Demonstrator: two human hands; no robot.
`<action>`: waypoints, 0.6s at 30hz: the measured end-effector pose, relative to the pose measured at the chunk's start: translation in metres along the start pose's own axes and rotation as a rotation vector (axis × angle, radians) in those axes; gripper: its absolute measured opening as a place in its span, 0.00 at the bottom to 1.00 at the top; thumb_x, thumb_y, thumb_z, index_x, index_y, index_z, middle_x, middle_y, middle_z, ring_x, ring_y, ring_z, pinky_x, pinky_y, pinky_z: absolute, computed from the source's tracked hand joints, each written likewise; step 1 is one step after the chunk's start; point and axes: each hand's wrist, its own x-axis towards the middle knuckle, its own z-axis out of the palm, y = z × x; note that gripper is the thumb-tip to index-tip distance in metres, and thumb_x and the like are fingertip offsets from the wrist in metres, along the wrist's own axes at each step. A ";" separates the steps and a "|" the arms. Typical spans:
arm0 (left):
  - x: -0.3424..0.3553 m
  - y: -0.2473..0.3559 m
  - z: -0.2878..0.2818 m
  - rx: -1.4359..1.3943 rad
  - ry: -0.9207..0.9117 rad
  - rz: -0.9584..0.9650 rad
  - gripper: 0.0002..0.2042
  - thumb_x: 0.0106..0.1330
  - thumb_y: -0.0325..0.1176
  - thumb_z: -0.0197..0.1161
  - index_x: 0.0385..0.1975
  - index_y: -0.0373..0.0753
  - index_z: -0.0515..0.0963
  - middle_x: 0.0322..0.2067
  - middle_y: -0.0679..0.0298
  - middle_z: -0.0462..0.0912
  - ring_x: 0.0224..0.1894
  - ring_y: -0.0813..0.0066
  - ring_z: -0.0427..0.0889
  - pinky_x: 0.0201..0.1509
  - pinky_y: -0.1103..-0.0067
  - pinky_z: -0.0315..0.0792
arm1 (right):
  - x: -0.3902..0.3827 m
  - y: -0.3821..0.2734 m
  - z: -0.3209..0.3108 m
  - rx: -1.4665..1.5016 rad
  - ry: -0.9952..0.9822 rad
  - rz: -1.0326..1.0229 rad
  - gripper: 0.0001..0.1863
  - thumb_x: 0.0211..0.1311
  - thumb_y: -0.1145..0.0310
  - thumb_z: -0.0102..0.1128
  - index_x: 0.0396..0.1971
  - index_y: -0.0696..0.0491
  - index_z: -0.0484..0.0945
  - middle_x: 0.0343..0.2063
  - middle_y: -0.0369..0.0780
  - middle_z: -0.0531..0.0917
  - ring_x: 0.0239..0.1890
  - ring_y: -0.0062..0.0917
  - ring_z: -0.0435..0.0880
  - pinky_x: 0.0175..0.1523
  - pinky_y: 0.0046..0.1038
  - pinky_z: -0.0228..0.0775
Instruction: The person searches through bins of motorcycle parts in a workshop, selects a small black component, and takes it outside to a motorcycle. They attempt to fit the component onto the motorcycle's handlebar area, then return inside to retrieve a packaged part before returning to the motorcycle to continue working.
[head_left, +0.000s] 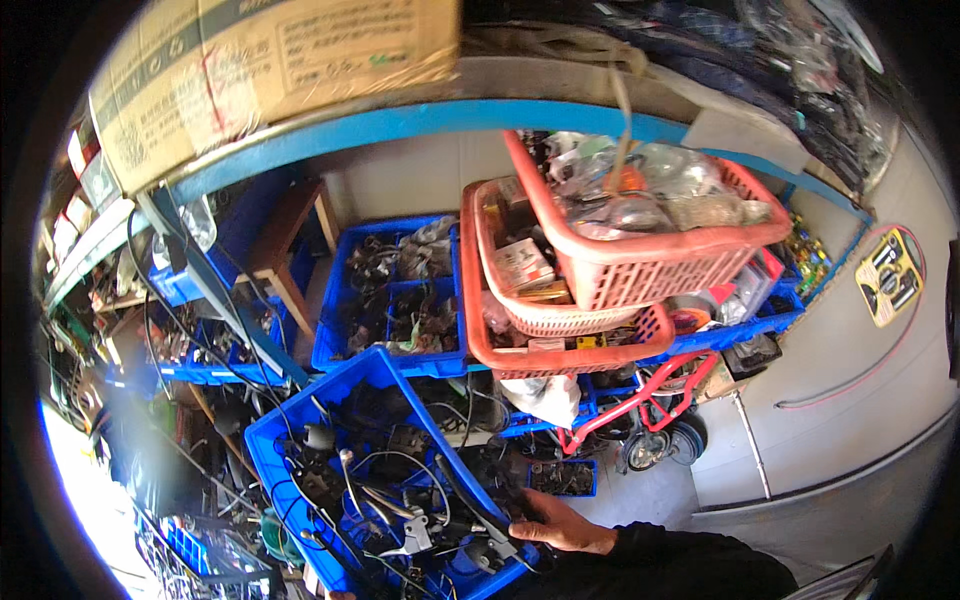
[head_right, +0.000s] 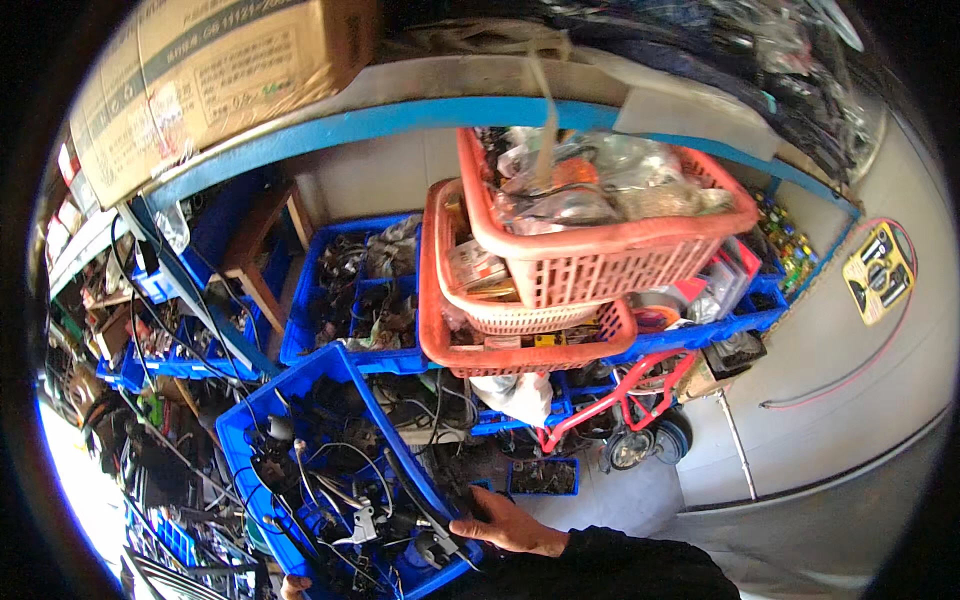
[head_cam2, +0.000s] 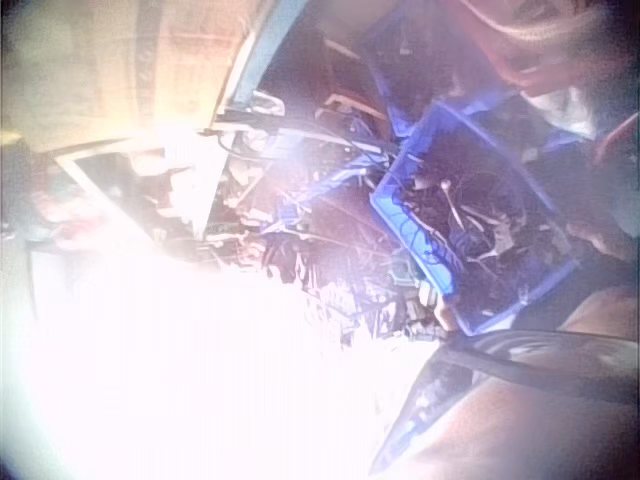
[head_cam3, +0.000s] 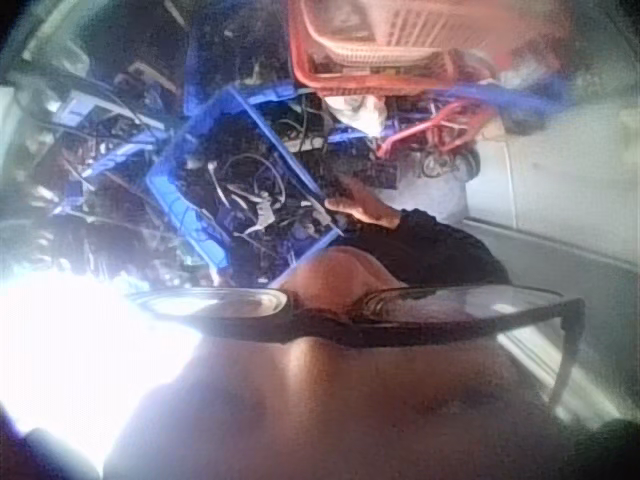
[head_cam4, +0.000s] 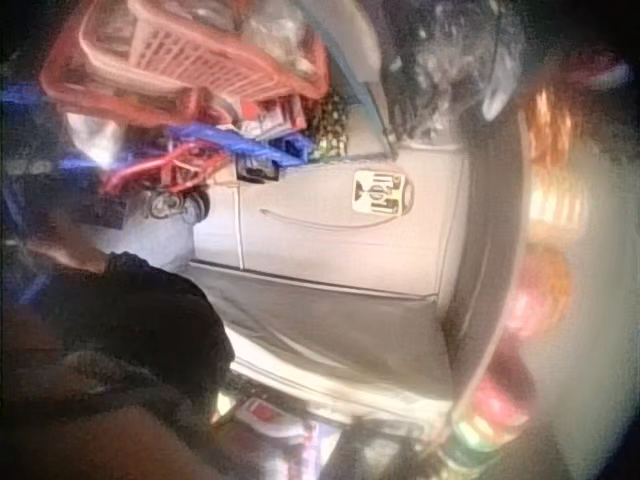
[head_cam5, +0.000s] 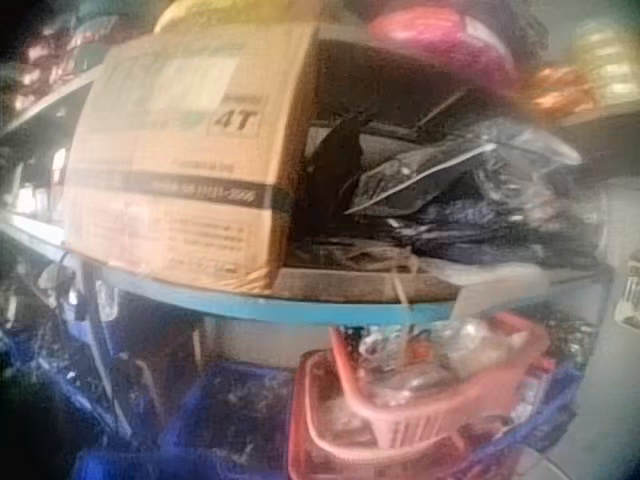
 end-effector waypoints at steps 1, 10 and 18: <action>-0.002 0.005 -0.003 -0.002 0.007 0.005 0.39 0.46 0.37 0.63 0.65 0.30 0.75 0.50 0.54 0.87 0.47 0.53 0.87 0.56 0.64 0.82 | -0.003 -0.002 0.000 -0.007 0.008 0.006 0.33 0.73 0.47 0.70 0.63 0.56 0.72 0.46 0.35 0.76 0.47 0.21 0.71 0.52 0.27 0.68; -0.106 0.037 -0.060 -0.017 0.178 0.081 0.38 0.46 0.37 0.62 0.64 0.31 0.75 0.51 0.54 0.87 0.48 0.54 0.87 0.58 0.65 0.81 | -0.035 -0.031 0.009 0.006 0.010 0.001 0.41 0.60 0.60 0.82 0.69 0.58 0.70 0.53 0.38 0.81 0.53 0.23 0.77 0.62 0.29 0.71; -0.118 0.057 -0.027 0.096 0.242 0.152 0.34 0.45 0.34 0.64 0.60 0.34 0.75 0.43 0.64 0.81 0.43 0.71 0.79 0.49 0.75 0.73 | -0.038 -0.009 -0.010 -0.066 0.027 0.042 0.55 0.46 0.56 0.88 0.72 0.58 0.66 0.59 0.39 0.81 0.61 0.27 0.79 0.69 0.34 0.69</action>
